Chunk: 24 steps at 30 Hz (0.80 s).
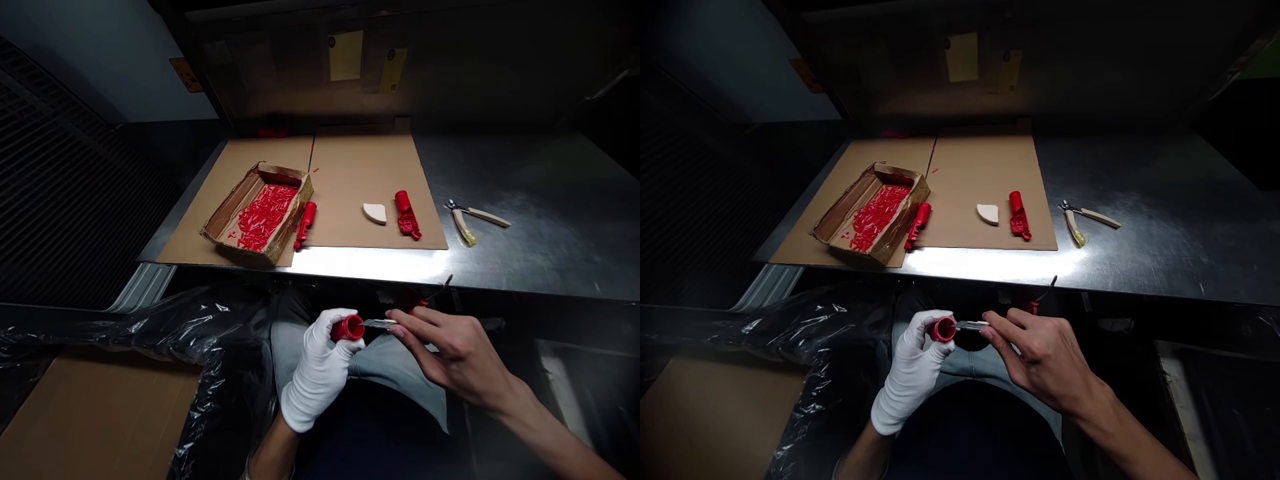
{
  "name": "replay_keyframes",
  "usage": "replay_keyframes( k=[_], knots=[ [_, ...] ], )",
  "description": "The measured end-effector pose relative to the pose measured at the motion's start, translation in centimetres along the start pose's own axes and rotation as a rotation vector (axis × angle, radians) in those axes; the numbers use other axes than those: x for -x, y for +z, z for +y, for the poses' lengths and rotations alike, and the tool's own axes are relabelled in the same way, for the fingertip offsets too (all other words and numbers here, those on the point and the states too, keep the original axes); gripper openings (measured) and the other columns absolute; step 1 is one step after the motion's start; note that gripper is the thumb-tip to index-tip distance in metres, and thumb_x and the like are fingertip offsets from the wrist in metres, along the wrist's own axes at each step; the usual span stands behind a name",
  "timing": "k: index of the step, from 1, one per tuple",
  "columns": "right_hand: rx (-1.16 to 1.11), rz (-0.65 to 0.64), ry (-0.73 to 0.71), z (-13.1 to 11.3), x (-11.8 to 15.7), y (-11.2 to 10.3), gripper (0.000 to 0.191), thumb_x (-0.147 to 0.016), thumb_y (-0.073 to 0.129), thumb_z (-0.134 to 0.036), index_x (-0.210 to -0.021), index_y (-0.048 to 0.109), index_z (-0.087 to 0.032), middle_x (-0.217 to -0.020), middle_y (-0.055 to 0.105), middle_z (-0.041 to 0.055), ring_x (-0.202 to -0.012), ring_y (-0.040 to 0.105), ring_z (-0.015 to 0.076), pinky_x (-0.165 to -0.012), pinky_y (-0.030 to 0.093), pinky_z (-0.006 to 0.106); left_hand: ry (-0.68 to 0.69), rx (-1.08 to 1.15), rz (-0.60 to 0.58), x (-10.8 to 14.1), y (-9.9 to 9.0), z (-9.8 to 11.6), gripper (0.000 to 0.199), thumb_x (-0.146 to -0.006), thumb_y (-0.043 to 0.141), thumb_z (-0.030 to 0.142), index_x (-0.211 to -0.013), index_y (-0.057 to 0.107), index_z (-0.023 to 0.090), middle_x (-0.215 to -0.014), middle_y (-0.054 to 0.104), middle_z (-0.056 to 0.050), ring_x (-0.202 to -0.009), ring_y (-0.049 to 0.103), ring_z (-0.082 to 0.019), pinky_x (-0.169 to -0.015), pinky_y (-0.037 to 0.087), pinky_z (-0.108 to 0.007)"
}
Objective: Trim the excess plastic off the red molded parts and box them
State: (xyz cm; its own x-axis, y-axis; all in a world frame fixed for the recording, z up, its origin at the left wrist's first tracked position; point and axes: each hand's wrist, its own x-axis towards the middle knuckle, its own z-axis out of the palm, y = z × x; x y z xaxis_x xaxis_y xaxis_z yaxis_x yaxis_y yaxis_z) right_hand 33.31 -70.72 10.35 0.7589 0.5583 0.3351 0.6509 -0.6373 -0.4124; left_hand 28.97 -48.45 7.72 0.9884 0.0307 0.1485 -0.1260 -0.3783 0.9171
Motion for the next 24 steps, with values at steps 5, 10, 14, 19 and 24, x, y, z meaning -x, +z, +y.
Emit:
replay_keyframes(
  k=[5, 10, 14, 19, 24],
  knots=[
    [-0.032, -0.015, 0.032, -0.2, 0.3, 0.4, 0.030, -0.094, 0.059, -0.024, -0.123, 0.065, -0.024, -0.076, 0.065, -0.0007, -0.056, 0.057, 0.0076, -0.053, 0.038, 0.022, -0.004, -0.034, 0.074, 0.1, 0.3, -0.1, 0.027, -0.086, 0.069, 0.022, -0.111, 0.060, 0.024, -0.103, 0.069, -0.001, -0.090, 0.066, -0.014, -0.082, 0.051, -0.028],
    [-0.065, -0.021, 0.062, -0.6, 0.5, 1.0, 0.031, -0.094, 0.058, -0.026, -0.124, 0.066, -0.024, -0.074, 0.064, -0.0003, -0.054, 0.055, 0.0075, -0.051, 0.037, 0.021, -0.012, -0.030, 0.146, 0.1, 0.6, -0.4, 0.025, -0.083, 0.072, 0.020, -0.106, 0.062, 0.023, -0.099, 0.070, -0.001, -0.088, 0.067, -0.015, -0.079, 0.054, -0.029],
    [-0.155, -0.054, 0.107, -1.0, 0.4, 1.1, 0.026, -0.096, 0.054, -0.031, -0.114, 0.071, -0.024, -0.077, 0.068, 0.0027, -0.059, 0.061, 0.0106, -0.056, 0.043, 0.021, -0.034, 0.002, 0.175, 0.0, 0.6, -0.6, 0.026, -0.078, 0.075, 0.016, -0.101, 0.064, 0.021, -0.097, 0.071, 0.000, -0.087, 0.067, -0.015, -0.078, 0.055, -0.028],
    [-0.437, -0.194, 0.261, -1.2, -0.4, 0.3, 0.028, -0.097, 0.050, -0.039, -0.091, 0.073, -0.023, -0.074, 0.067, 0.0019, -0.066, 0.061, 0.0137, -0.059, 0.046, 0.023, -0.068, 0.046, 0.208, -0.2, 0.5, -0.5, 0.024, -0.078, 0.076, 0.019, -0.100, 0.065, 0.020, -0.097, 0.071, -0.001, -0.085, 0.067, -0.015, -0.077, 0.055, -0.028],
    [-0.685, -0.213, 0.555, -2.7, -2.4, 1.4, 0.036, -0.090, 0.059, -0.051, -0.074, 0.061, -0.019, -0.062, 0.050, -0.0024, -0.057, 0.043, 0.0097, -0.051, 0.034, 0.023, 0.045, 0.002, 0.185, -0.3, 0.9, -0.7, 0.026, -0.080, 0.074, 0.019, -0.103, 0.064, 0.022, -0.098, 0.070, -0.002, -0.090, 0.067, -0.017, -0.081, 0.055, -0.031]
  ],
)
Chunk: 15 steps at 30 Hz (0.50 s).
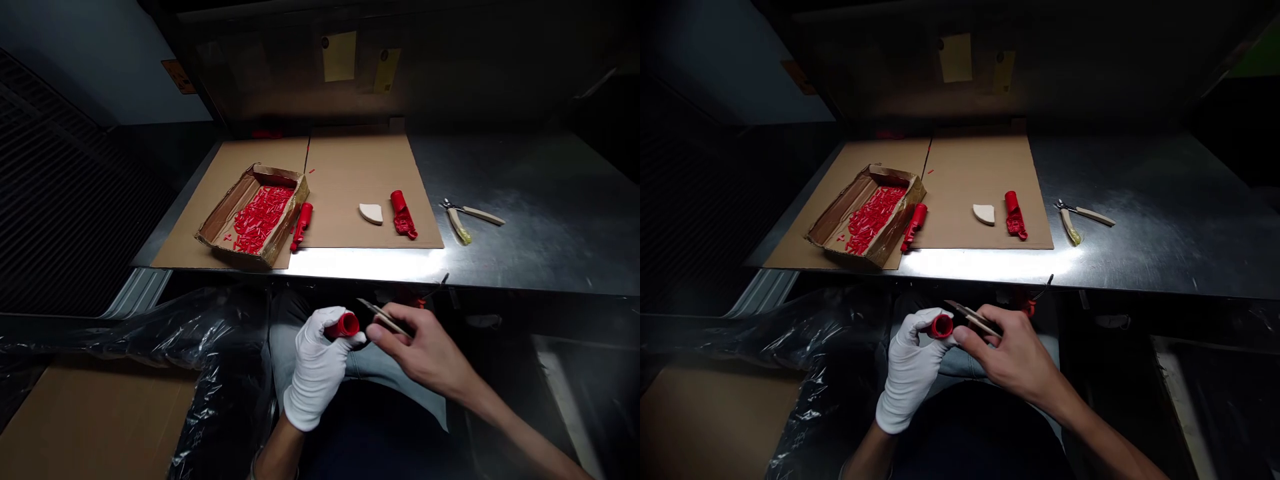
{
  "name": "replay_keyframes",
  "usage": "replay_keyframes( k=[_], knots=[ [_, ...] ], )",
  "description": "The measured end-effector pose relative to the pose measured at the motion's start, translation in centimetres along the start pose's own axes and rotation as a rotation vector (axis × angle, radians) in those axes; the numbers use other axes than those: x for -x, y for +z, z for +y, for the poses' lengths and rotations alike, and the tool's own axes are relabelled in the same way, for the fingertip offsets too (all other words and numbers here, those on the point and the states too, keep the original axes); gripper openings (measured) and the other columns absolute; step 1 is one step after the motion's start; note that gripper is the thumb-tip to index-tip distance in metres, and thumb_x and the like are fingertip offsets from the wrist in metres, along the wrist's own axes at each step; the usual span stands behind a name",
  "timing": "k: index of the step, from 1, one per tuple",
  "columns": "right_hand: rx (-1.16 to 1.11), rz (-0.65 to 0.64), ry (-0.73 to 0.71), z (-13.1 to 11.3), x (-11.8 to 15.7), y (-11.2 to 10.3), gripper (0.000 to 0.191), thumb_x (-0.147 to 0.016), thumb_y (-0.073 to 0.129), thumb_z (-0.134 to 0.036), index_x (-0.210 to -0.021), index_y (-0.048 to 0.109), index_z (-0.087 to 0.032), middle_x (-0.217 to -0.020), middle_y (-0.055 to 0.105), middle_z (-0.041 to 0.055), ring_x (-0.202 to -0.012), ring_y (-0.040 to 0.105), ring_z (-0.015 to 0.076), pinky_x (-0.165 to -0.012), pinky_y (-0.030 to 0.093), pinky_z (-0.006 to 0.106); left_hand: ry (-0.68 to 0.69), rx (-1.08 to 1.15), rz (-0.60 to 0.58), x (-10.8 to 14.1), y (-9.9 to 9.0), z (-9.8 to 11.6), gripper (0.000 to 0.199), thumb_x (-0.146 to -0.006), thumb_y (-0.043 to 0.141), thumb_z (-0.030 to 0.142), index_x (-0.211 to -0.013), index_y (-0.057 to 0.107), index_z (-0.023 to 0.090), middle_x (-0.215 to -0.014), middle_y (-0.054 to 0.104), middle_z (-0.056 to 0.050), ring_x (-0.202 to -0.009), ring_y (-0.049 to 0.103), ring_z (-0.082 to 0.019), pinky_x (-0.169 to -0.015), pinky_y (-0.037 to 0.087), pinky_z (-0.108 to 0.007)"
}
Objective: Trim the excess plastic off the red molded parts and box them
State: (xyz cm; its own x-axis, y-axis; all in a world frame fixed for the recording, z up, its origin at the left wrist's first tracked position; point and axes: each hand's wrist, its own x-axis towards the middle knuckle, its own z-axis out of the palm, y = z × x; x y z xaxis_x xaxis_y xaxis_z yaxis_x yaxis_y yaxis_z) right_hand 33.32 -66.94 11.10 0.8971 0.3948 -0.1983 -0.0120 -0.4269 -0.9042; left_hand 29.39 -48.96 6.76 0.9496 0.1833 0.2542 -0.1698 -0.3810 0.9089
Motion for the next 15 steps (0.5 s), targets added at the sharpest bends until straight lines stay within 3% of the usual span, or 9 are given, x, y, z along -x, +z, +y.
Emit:
replay_keyframes(
  k=[4, 7, 11, 15],
  knots=[
    [-0.187, -0.055, 0.059, -0.2, -1.5, 1.9, 0.036, -0.089, 0.059, -0.048, -0.072, 0.061, -0.016, -0.065, 0.049, -0.0022, -0.061, 0.039, 0.0097, -0.056, 0.033, 0.024, 0.166, -0.182, 0.017, 0.0, 0.0, -0.5, 0.023, -0.085, 0.066, 0.013, -0.105, 0.064, 0.024, -0.100, 0.070, -0.003, -0.091, 0.067, -0.019, -0.085, 0.053, -0.036],
    [-0.287, -0.044, 0.054, 0.5, -2.1, 1.9, 0.036, -0.089, 0.058, -0.048, -0.075, 0.063, -0.015, -0.064, 0.048, -0.0021, -0.060, 0.037, 0.0092, -0.055, 0.031, 0.024, 0.261, -0.320, 0.028, -0.2, -0.4, -0.6, 0.025, -0.082, 0.070, 0.014, -0.104, 0.064, 0.023, -0.097, 0.071, -0.003, -0.090, 0.066, -0.020, -0.086, 0.051, -0.038],
    [-0.337, 0.073, 0.057, 0.9, -2.2, 0.8, 0.039, -0.090, 0.056, -0.051, -0.082, 0.065, -0.014, -0.061, 0.041, -0.0039, -0.056, 0.030, 0.0081, -0.050, 0.026, 0.023, 0.201, -0.323, 0.040, -0.2, -0.6, -0.6, 0.033, -0.080, 0.077, 0.023, -0.107, 0.059, 0.023, -0.097, 0.069, -0.003, -0.089, 0.065, -0.020, -0.082, 0.052, -0.036],
    [-0.334, -0.049, 0.043, 0.4, -2.1, 1.0, 0.035, -0.090, 0.059, -0.049, -0.082, 0.065, -0.015, -0.068, 0.050, -0.0013, -0.064, 0.041, 0.0105, -0.058, 0.034, 0.024, 0.226, -0.300, 0.021, 0.1, -0.3, -1.1, 0.033, -0.083, 0.073, 0.024, -0.111, 0.056, 0.023, -0.100, 0.066, -0.003, -0.090, 0.064, -0.019, -0.082, 0.053, -0.036]
  ],
)
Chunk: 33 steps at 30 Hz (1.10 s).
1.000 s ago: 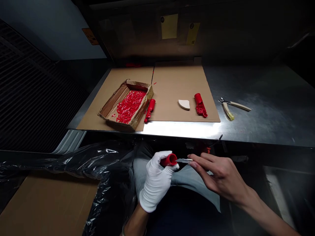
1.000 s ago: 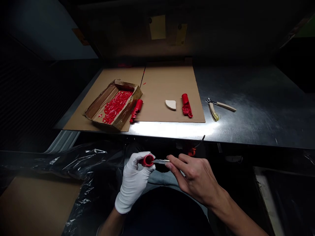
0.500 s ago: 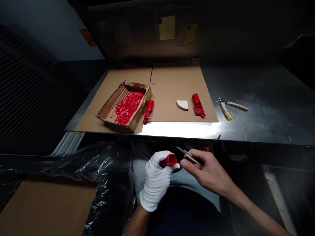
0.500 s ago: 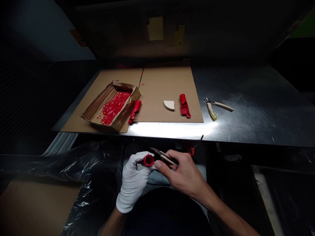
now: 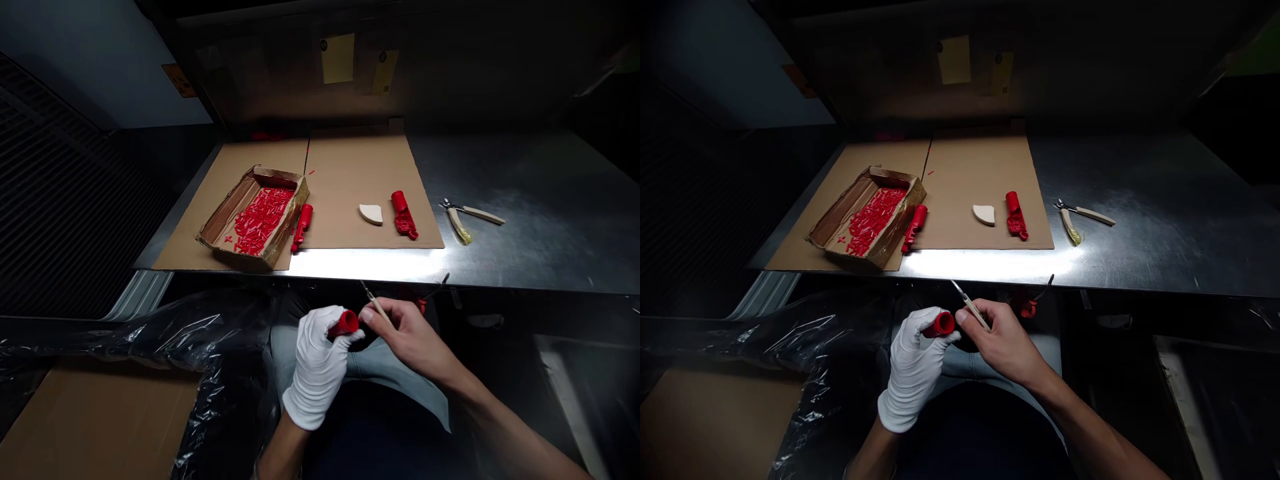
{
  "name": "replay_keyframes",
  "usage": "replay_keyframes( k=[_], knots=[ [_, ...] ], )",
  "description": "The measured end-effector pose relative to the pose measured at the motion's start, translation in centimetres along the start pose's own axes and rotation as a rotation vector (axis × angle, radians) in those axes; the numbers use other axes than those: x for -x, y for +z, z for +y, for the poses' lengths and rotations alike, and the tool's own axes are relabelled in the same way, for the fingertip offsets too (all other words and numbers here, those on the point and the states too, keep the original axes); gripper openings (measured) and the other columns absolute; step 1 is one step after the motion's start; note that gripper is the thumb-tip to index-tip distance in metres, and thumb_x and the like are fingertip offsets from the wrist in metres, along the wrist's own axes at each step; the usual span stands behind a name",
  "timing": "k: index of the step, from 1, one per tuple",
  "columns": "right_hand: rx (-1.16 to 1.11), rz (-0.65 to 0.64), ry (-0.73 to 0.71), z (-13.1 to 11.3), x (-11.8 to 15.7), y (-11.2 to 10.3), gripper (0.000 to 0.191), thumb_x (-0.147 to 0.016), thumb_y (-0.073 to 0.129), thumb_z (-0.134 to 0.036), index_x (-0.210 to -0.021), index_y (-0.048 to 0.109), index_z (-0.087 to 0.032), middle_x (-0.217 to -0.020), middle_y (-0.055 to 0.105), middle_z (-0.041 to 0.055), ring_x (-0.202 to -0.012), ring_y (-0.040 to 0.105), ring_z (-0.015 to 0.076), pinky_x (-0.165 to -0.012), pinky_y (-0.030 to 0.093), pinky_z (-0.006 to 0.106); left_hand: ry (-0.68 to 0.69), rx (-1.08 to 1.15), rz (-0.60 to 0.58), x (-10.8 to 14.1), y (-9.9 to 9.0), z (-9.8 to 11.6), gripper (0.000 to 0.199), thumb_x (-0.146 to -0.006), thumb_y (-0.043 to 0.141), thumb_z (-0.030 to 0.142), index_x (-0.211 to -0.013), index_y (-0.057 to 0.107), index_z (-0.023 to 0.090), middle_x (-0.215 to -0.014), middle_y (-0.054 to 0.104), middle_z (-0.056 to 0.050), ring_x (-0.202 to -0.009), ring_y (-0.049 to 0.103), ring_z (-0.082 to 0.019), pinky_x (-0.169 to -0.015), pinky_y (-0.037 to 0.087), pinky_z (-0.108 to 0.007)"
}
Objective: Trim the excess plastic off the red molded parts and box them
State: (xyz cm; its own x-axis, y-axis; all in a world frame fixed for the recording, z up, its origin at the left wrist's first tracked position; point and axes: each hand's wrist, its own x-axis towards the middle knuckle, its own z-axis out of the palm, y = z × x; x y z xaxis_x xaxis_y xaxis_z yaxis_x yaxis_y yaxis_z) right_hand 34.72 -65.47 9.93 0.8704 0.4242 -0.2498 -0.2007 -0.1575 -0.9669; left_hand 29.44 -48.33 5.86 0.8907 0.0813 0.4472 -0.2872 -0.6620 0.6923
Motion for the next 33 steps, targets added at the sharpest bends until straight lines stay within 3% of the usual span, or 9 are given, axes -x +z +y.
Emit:
replay_keyframes(
  k=[4, 7, 11, 15, 19, 23, 33],
  knots=[
    [-0.106, -0.144, 0.010, 0.2, -0.3, 1.0, 0.035, -0.089, 0.060, -0.048, -0.075, 0.061, -0.016, -0.068, 0.049, -0.0021, -0.066, 0.041, 0.0106, -0.062, 0.036, 0.024, 0.019, -0.022, -0.053, 0.5, 0.6, -0.1, 0.043, -0.093, 0.060, 0.029, -0.131, 0.044, 0.020, -0.114, 0.058, -0.011, -0.100, 0.061, -0.021, -0.086, 0.054, -0.038],
    [-0.110, -0.182, 0.012, 0.4, -0.4, 0.8, 0.036, -0.092, 0.058, -0.046, -0.071, 0.057, -0.016, -0.068, 0.048, -0.0033, -0.064, 0.038, 0.0090, -0.061, 0.034, 0.023, -0.006, 0.004, -0.025, 0.8, 0.7, -0.1, 0.057, -0.090, 0.063, 0.039, -0.134, 0.035, 0.018, -0.115, 0.049, -0.012, -0.096, 0.059, -0.019, -0.083, 0.055, -0.035],
    [0.163, -0.081, -0.075, 0.5, 0.3, -1.2, 0.028, -0.096, 0.053, -0.043, -0.086, 0.061, -0.018, -0.077, 0.055, -0.0020, -0.072, 0.048, 0.0106, -0.068, 0.039, 0.024, -0.137, 0.137, -0.028, 0.7, -0.1, 0.2, 0.033, -0.091, 0.063, 0.033, -0.111, 0.040, 0.022, -0.107, 0.048, -0.005, -0.093, 0.057, -0.015, -0.083, 0.052, -0.030],
    [0.549, 0.038, -0.299, 0.8, 1.3, -3.4, 0.022, -0.100, 0.048, -0.035, -0.111, 0.063, -0.024, -0.094, 0.066, -0.0004, -0.080, 0.058, 0.0113, -0.072, 0.042, 0.024, -0.208, 0.310, -0.203, 0.2, -1.5, 0.4, 0.016, -0.098, 0.049, 0.030, -0.112, 0.049, 0.022, -0.103, 0.052, -0.004, -0.088, 0.056, -0.014, -0.081, 0.048, -0.029],
    [0.885, 0.086, -0.592, 1.0, 2.1, -4.5, 0.037, -0.097, 0.055, -0.026, -0.134, 0.054, -0.027, -0.090, 0.064, -0.0008, -0.070, 0.056, 0.0089, -0.062, 0.039, 0.023, -0.172, 0.407, -0.296, 0.0, -2.2, 0.4, 0.032, -0.102, 0.035, 0.042, -0.118, 0.055, 0.022, -0.102, 0.058, -0.005, -0.088, 0.057, -0.017, -0.080, 0.047, -0.031],
    [1.077, 0.078, -0.757, 0.6, 2.3, -4.8, 0.045, -0.094, 0.061, -0.024, -0.138, 0.052, -0.026, -0.077, 0.056, -0.0031, -0.060, 0.048, 0.0079, -0.055, 0.033, 0.024, -0.178, 0.435, -0.314, 0.2, -2.2, 0.4, 0.044, -0.099, 0.032, 0.054, -0.117, 0.057, 0.023, -0.100, 0.060, -0.006, -0.089, 0.058, -0.019, -0.080, 0.046, -0.032],
    [1.184, 0.082, -0.819, 0.2, 1.8, -4.7, 0.040, -0.095, 0.060, -0.028, -0.134, 0.054, -0.025, -0.074, 0.053, -0.0045, -0.058, 0.048, 0.0076, -0.053, 0.027, 0.026, -0.174, 0.459, -0.355, 0.1, -2.1, 0.7, 0.047, -0.098, 0.031, 0.058, -0.109, 0.058, 0.021, -0.088, 0.058, -0.004, -0.079, 0.056, -0.017, -0.073, 0.045, -0.030]
  ],
)
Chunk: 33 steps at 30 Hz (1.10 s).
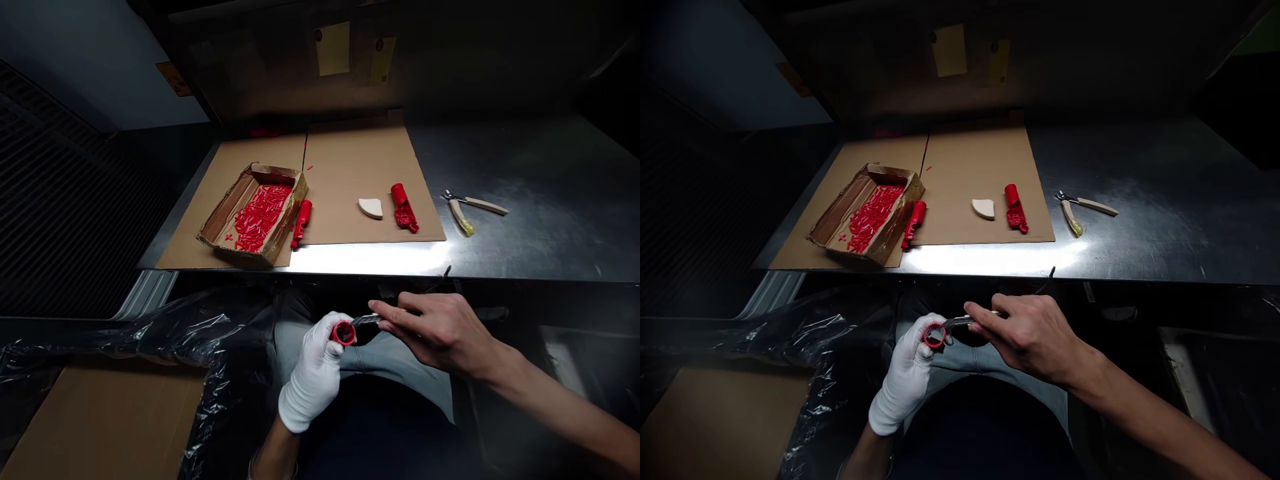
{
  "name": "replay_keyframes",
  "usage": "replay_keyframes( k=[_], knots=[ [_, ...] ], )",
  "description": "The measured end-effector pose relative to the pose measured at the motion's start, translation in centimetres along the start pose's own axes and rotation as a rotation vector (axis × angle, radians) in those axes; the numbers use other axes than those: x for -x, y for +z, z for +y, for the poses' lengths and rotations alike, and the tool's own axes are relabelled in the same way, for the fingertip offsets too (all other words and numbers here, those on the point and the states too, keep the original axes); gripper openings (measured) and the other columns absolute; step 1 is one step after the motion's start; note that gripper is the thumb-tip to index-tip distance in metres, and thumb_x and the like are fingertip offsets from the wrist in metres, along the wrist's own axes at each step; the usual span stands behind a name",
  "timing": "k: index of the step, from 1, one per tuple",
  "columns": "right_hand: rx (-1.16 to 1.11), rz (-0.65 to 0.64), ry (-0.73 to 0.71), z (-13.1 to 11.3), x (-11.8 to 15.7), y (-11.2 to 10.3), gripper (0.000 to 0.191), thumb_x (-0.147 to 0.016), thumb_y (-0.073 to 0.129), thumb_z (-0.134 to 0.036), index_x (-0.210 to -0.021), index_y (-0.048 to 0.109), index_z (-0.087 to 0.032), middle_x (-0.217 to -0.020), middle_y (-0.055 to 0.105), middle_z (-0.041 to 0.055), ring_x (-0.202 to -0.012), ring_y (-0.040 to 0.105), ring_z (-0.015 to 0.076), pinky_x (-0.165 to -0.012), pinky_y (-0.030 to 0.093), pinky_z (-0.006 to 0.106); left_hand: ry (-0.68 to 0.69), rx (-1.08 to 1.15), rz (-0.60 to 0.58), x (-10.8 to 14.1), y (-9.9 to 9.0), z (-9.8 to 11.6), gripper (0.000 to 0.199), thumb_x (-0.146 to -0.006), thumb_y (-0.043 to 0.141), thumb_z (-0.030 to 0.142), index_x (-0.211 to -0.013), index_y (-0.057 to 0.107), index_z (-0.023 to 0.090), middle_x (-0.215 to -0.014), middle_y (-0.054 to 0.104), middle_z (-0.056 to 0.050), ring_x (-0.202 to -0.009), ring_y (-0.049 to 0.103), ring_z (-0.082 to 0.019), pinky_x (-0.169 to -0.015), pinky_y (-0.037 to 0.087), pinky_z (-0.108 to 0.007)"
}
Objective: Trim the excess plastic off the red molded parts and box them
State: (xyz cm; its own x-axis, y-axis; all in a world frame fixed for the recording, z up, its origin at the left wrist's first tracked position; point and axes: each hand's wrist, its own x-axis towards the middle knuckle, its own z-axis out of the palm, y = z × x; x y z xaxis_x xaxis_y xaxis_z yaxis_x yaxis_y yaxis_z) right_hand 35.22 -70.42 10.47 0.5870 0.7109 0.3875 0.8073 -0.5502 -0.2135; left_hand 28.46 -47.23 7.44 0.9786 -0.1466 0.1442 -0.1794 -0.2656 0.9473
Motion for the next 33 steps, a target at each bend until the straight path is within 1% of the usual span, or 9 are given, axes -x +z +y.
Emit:
replay_keyframes(
  k=[6, 12, 18, 24, 29, 33],
  knots=[
    [0.007, -0.011, 0.005, -0.2, -0.1, 0.1, 0.034, -0.095, 0.059, -0.029, -0.129, 0.057, -0.024, -0.072, 0.053, -0.0044, -0.058, 0.048, 0.0077, -0.052, 0.025, 0.026, -0.023, 0.025, 0.002, -0.1, -0.1, -0.2, 0.049, -0.097, 0.030, 0.059, -0.107, 0.057, 0.020, -0.086, 0.059, -0.004, -0.076, 0.056, -0.016, -0.070, 0.045, -0.029],
    [-0.052, -0.045, 0.032, -0.5, -0.1, 0.2, 0.033, -0.096, 0.057, -0.028, -0.129, 0.058, -0.024, -0.071, 0.054, -0.0043, -0.059, 0.051, 0.0076, -0.052, 0.028, 0.026, -0.029, 0.037, 0.010, -0.4, -0.3, -0.2, 0.052, -0.096, 0.031, 0.061, -0.103, 0.059, 0.018, -0.085, 0.059, -0.004, -0.074, 0.055, -0.017, -0.068, 0.044, -0.029],
    [-0.054, -0.039, 0.040, -0.8, 0.1, 0.4, 0.035, -0.095, 0.058, -0.028, -0.130, 0.058, -0.024, -0.070, 0.055, -0.0036, -0.056, 0.047, 0.0076, -0.050, 0.024, 0.026, -0.028, 0.037, 0.028, -0.2, -0.3, -0.4, 0.052, -0.097, 0.031, 0.061, -0.104, 0.060, 0.018, -0.092, 0.061, -0.007, -0.080, 0.057, -0.019, -0.073, 0.046, -0.032],
    [-0.097, -0.044, 0.067, -1.1, 0.5, 0.6, 0.038, -0.094, 0.060, -0.026, -0.131, 0.056, -0.024, -0.073, 0.055, -0.0039, -0.057, 0.049, 0.0074, -0.050, 0.025, 0.026, -0.061, 0.032, 0.029, 0.1, 0.0, -1.0, 0.054, -0.096, 0.030, 0.062, -0.109, 0.060, 0.019, -0.097, 0.062, -0.008, -0.082, 0.059, -0.020, -0.076, 0.048, -0.034],
    [-0.085, -0.031, 0.083, -1.3, 0.4, 0.6, 0.038, -0.094, 0.060, -0.026, -0.131, 0.056, -0.024, -0.073, 0.055, -0.0040, -0.057, 0.050, 0.0074, -0.051, 0.026, 0.025, -0.058, 0.028, 0.033, 0.1, 0.1, -1.1, 0.050, -0.098, 0.031, 0.058, -0.113, 0.059, 0.021, -0.099, 0.062, -0.007, -0.085, 0.060, -0.020, -0.079, 0.049, -0.034],
    [-0.044, 0.007, 0.100, -1.5, 0.1, 0.7, 0.035, -0.094, 0.059, -0.027, -0.129, 0.059, -0.023, -0.072, 0.058, -0.0027, -0.056, 0.051, 0.0076, -0.050, 0.025, 0.026, -0.049, 0.009, 0.073, 0.0, 0.1, -0.9, 0.041, -0.100, 0.034, 0.050, -0.114, 0.059, 0.020, -0.102, 0.062, -0.008, -0.085, 0.060, -0.020, -0.077, 0.049, -0.033]
  ],
)
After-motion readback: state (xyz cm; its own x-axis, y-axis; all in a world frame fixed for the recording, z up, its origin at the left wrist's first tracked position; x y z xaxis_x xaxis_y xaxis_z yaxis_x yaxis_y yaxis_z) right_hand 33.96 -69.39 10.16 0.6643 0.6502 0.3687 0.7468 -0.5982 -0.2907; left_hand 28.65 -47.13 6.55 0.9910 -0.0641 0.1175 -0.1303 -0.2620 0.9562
